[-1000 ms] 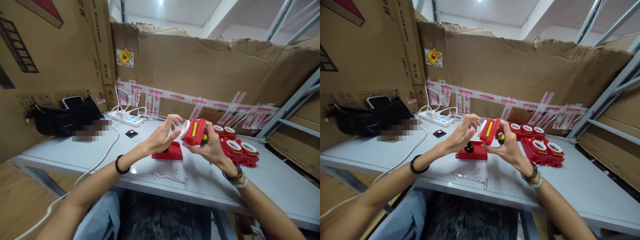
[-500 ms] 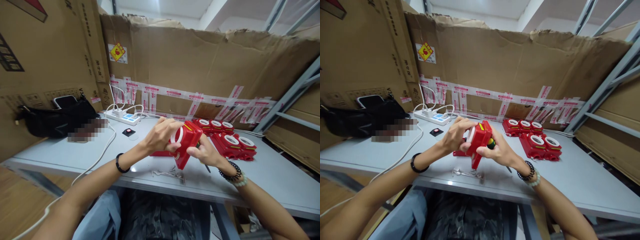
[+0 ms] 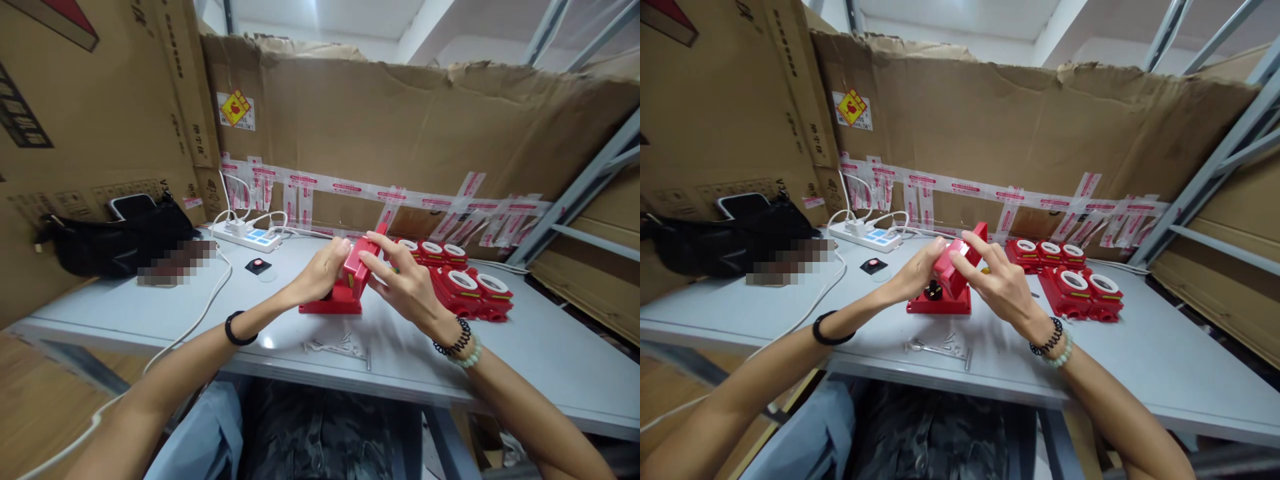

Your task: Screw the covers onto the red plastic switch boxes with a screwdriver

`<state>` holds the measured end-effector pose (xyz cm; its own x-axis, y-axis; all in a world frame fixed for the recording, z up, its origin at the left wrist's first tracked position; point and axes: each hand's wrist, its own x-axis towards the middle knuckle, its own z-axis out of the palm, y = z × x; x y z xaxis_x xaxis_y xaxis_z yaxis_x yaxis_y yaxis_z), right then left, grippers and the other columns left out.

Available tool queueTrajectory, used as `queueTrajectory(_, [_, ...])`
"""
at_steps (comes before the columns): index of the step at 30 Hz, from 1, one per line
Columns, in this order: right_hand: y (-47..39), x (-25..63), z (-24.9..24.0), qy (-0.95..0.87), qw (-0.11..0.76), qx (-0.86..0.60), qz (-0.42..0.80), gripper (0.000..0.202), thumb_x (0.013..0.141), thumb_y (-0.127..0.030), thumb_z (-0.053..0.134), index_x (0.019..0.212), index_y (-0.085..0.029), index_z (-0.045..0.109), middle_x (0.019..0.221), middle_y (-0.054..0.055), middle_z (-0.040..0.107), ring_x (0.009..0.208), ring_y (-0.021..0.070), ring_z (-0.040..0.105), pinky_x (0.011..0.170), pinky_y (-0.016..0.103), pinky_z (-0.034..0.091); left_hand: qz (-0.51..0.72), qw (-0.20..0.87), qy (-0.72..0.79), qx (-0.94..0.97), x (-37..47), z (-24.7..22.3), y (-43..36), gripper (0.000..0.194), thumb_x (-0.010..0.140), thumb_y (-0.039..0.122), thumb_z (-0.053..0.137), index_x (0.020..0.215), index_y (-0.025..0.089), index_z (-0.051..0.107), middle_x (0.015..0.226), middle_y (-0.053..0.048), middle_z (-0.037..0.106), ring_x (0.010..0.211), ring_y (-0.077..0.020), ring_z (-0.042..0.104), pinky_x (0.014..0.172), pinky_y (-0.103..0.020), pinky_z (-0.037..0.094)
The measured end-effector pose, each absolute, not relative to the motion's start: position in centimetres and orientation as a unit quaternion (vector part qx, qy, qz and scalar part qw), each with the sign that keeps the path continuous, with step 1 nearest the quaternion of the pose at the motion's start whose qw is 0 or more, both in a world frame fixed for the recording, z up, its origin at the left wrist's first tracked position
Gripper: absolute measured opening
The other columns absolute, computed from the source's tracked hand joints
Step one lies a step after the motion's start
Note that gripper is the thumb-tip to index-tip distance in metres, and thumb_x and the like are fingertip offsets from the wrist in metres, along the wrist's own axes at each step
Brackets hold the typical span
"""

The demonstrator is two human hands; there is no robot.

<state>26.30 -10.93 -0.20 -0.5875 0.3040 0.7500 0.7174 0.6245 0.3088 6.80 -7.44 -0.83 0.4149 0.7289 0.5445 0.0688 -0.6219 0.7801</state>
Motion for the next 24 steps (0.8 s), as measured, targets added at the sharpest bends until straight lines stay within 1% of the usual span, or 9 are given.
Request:
queueTrajectory(3, [-10.7,26.3,-0.4,-0.855,0.315,-0.293,-0.29,0.047,0.087,-0.008,0.047,0.124,-0.037,0.05,0.141,0.003,0.047,0.104,0.0207,0.057,0.065,0.03,0.054,0.381,0.422,0.25,0.784,6.0,-0.7,-6.8,0.052,0.093,0.061,0.022,0.078,0.019,0.048,0.056,0.002,0.046,0.048,-0.0134,0.046,0.047,-0.028,0.039])
queueTrajectory(5, [-10.5,26.2,-0.4,-0.861,0.34,-0.296,-0.235,0.043,0.085,-0.013,0.053,0.124,-0.033,0.05,0.139,0.006,0.049,0.107,0.0214,0.057,0.067,0.03,0.055,0.347,0.416,0.248,0.803,5.6,-0.6,-6.8,0.054,0.094,0.06,0.019,0.081,0.018,0.051,0.057,0.0,0.049,0.049,-0.0141,0.048,0.048,-0.028,0.041])
queueTrajectory(6, [-10.5,26.1,-0.4,-0.858,0.366,-0.303,-0.195,0.046,0.083,-0.018,0.059,0.125,-0.03,0.048,0.137,0.009,0.05,0.107,0.0222,0.058,0.068,0.031,0.055,0.364,0.385,0.245,0.812,5.4,-0.5,-6.9,0.053,0.095,0.058,0.019,0.087,0.018,0.053,0.064,-0.002,0.054,0.056,-0.0152,0.052,0.053,-0.03,0.045])
queueTrajectory(8, [-10.4,26.0,-0.2,-0.838,0.423,-0.33,-0.097,0.06,0.074,-0.028,0.07,0.128,-0.024,0.042,0.128,0.012,0.056,0.102,0.0229,0.061,0.07,0.033,0.055,0.43,0.284,0.219,0.829,5.3,-0.3,-7.1,0.044,0.096,0.054,0.027,0.107,0.019,0.051,0.093,-0.007,0.061,0.08,-0.018,0.058,0.069,-0.033,0.049])
queueTrajectory(10, [-10.5,25.9,0.0,-0.811,0.464,-0.356,-0.01,0.071,0.067,-0.034,0.076,0.127,-0.021,0.04,0.116,0.01,0.061,0.093,0.0217,0.063,0.073,0.034,0.055,0.469,0.192,0.162,0.847,5.4,-0.1,-7.4,0.04,0.094,0.048,0.04,0.125,0.023,0.041,0.122,-0.011,0.052,0.102,-0.0207,0.053,0.08,-0.035,0.048])
queueTrajectory(12, [-10.7,25.9,0.2,-0.793,0.485,-0.368,0.038,0.07,0.065,-0.036,0.078,0.123,-0.021,0.042,0.107,0.008,0.064,0.088,0.0206,0.064,0.075,0.035,0.054,0.47,0.146,0.109,0.864,5.4,0.1,-7.5,0.043,0.093,0.04,0.046,0.132,0.025,0.037,0.132,-0.012,0.045,0.111,-0.0223,0.048,0.083,-0.035,0.047])
queueTrajectory(15, [-11.0,25.8,0.7,-0.793,0.491,-0.355,0.071,0.065,0.064,-0.037,0.078,0.118,-0.02,0.047,0.105,0.007,0.064,0.091,0.0213,0.063,0.078,0.036,0.052,0.468,0.135,0.093,0.868,5.5,0.1,-7.3,0.043,0.093,0.034,0.048,0.133,0.026,0.037,0.129,-0.012,0.045,0.106,-0.0214,0.048,0.084,-0.035,0.047])
queueTrajectory(20, [-11.1,25.7,0.5,-0.818,0.466,-0.317,0.114,0.06,0.068,-0.036,0.076,0.118,-0.02,0.048,0.106,0.007,0.065,0.093,0.0209,0.063,0.079,0.035,0.053,0.485,0.178,0.093,0.851,5.8,-0.7,-6.9,0.043,0.091,0.043,0.049,0.127,0.023,0.038,0.106,-0.008,0.048,0.084,-0.0163,0.049,0.077,-0.032,0.045])
queueTrajectory(24, [-10.5,25.9,-0.3,-0.83,0.452,-0.326,0.031,0.069,0.067,-0.031,0.077,0.124,-0.019,0.04,0.112,0.011,0.063,0.092,0.0215,0.065,0.07,0.032,0.055,0.482,0.273,0.141,0.82,6.4,-1.4,-7.1,0.041,0.093,0.054,0.04,0.116,0.02,0.038,0.094,-0.004,0.05,0.079,-0.0153,0.051,0.072,-0.03,0.044])
